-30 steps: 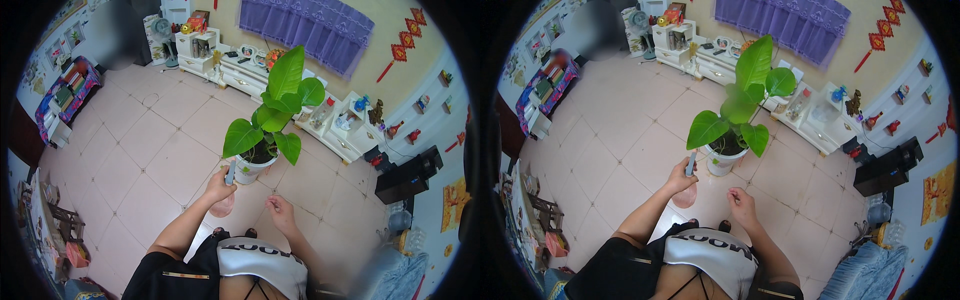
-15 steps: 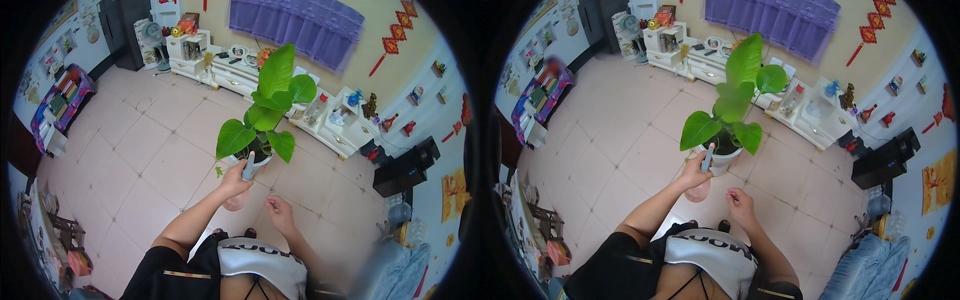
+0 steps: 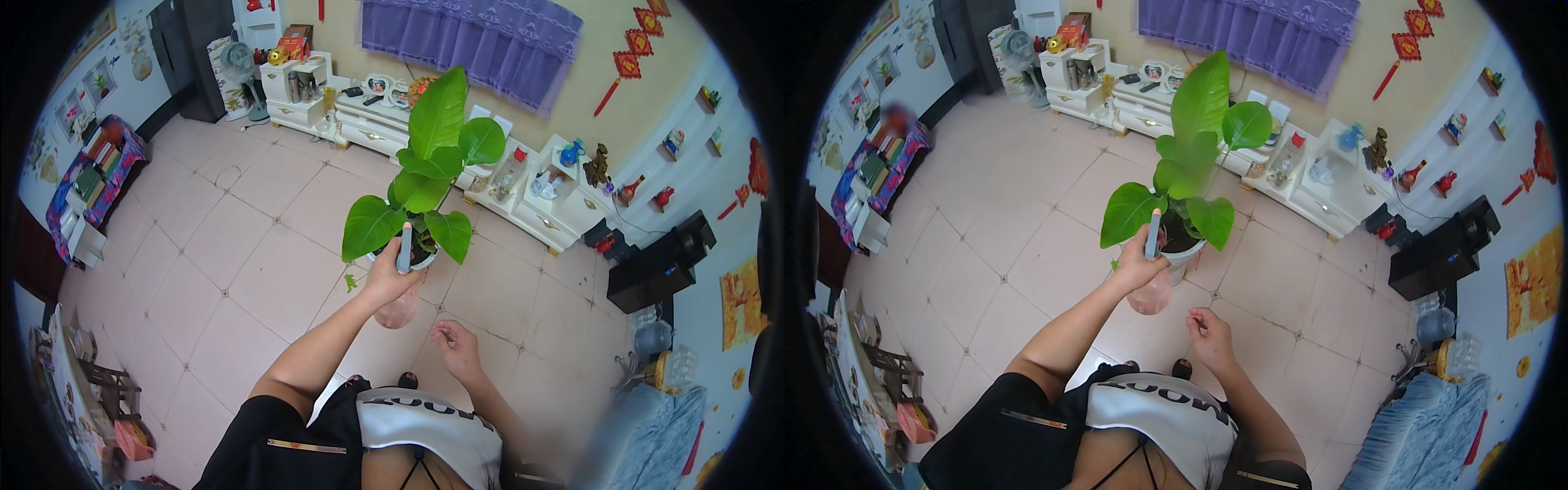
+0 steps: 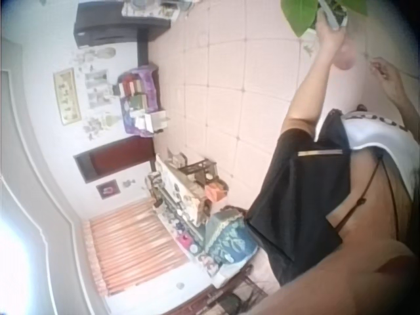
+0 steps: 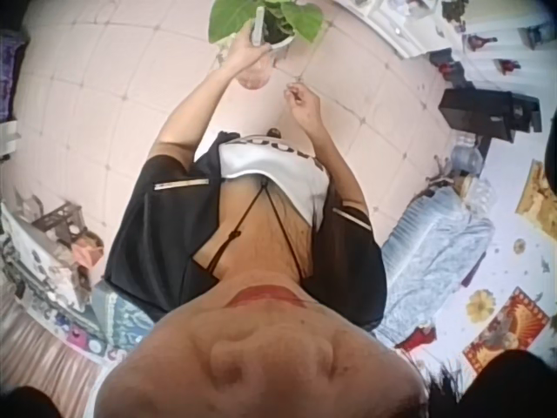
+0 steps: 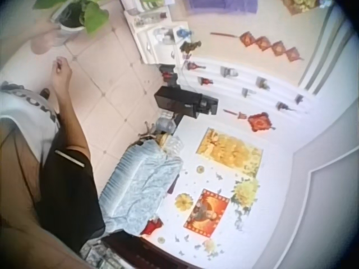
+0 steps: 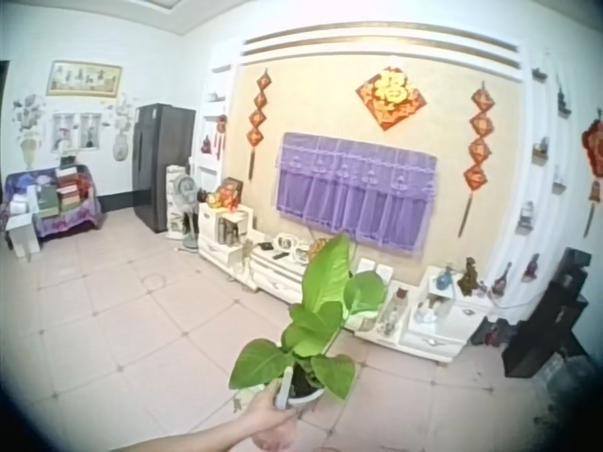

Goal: The person uses a spray bottle to mist the leaves of a potted plant. They then kneel and spray the soil and lower stems, rotating the pot to cover all sides.

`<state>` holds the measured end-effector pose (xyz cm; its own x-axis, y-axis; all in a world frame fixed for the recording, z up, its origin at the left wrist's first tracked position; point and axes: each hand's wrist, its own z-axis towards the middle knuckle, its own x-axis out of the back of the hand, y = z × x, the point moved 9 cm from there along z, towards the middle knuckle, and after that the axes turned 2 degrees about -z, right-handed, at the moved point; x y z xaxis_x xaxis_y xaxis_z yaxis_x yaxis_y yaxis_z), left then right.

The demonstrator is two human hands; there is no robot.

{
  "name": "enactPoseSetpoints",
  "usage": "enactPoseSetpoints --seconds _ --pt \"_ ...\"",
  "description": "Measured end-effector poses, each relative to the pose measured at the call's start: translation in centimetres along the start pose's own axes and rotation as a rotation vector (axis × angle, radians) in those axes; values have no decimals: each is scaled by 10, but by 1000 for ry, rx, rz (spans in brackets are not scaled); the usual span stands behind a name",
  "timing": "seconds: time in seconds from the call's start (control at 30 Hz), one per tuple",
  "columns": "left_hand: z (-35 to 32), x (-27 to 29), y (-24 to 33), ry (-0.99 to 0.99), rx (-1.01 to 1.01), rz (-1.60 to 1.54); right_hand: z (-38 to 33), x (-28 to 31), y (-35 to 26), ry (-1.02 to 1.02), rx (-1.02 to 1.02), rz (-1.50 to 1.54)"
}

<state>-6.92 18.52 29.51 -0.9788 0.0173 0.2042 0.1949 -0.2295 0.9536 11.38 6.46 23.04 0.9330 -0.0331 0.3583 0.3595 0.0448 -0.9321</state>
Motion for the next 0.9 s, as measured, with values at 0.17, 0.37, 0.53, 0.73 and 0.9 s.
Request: enactPoseSetpoints --seconds 0.17,0.37,0.53,0.73,0.9 --pt "-13 -6 -12 -135 44 134 1 -1 1 -9 2 5" --pt "-25 -33 -8 -275 28 157 4 -1 -11 -18 35 -19" --pt "-21 -56 -24 -343 27 229 4 5 -1 -3 9 12" --pt "-28 -57 -20 -334 18 185 1 13 3 9 -23 -8" --pt "-35 -36 -59 -264 157 154 2 11 4 15 -18 -11"
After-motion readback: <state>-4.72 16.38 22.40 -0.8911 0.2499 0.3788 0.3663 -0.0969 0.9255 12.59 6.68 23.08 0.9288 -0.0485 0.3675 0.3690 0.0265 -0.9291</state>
